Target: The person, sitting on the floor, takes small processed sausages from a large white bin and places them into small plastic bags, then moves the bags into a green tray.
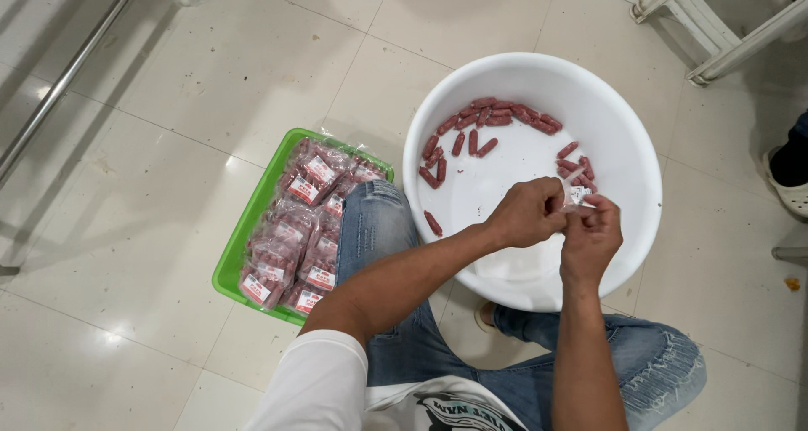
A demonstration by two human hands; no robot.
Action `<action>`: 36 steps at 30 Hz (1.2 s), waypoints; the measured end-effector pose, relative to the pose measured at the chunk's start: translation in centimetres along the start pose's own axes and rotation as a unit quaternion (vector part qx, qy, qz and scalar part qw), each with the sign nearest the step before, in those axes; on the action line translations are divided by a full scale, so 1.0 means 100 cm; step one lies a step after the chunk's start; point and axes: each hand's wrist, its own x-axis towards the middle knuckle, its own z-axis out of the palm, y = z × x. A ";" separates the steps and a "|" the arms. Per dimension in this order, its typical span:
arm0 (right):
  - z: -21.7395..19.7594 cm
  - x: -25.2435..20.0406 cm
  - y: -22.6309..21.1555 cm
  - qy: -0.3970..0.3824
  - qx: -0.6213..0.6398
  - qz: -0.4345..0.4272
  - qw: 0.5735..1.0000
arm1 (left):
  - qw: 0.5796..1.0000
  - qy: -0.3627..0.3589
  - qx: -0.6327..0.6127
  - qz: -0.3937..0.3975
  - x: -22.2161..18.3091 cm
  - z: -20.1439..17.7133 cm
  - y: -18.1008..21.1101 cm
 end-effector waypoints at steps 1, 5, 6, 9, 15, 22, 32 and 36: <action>-0.003 -0.001 0.005 -0.005 0.005 0.018 1.000 | 0.999 0.033 0.012 0.013 0.000 0.001 0.000; -0.006 -0.009 0.006 0.057 -0.068 -0.081 0.993 | 0.963 0.168 0.119 0.174 0.002 0.004 -0.002; 0.004 -0.011 0.000 0.059 -0.070 -0.080 0.993 | 0.963 0.167 0.117 0.174 0.001 0.000 0.006; 0.018 -0.021 -0.020 0.078 -0.112 -0.177 0.975 | 0.992 0.107 0.026 -0.062 0.002 0.003 -0.002; 0.020 -0.013 -0.019 0.133 -0.155 -0.156 0.966 | 0.951 0.174 0.215 0.138 0.003 -0.009 -0.001; 0.010 0.013 0.000 0.112 -0.151 -0.063 0.980 | 0.929 0.106 0.335 0.118 0.008 -0.014 -0.020; -0.018 0.029 0.012 0.162 -0.175 -0.049 0.970 | 0.896 0.077 0.399 0.182 -0.018 0.022 -0.015; -0.001 0.014 -0.023 0.135 -0.152 -0.013 0.979 | 0.946 0.051 0.298 0.116 -0.010 0.004 0.003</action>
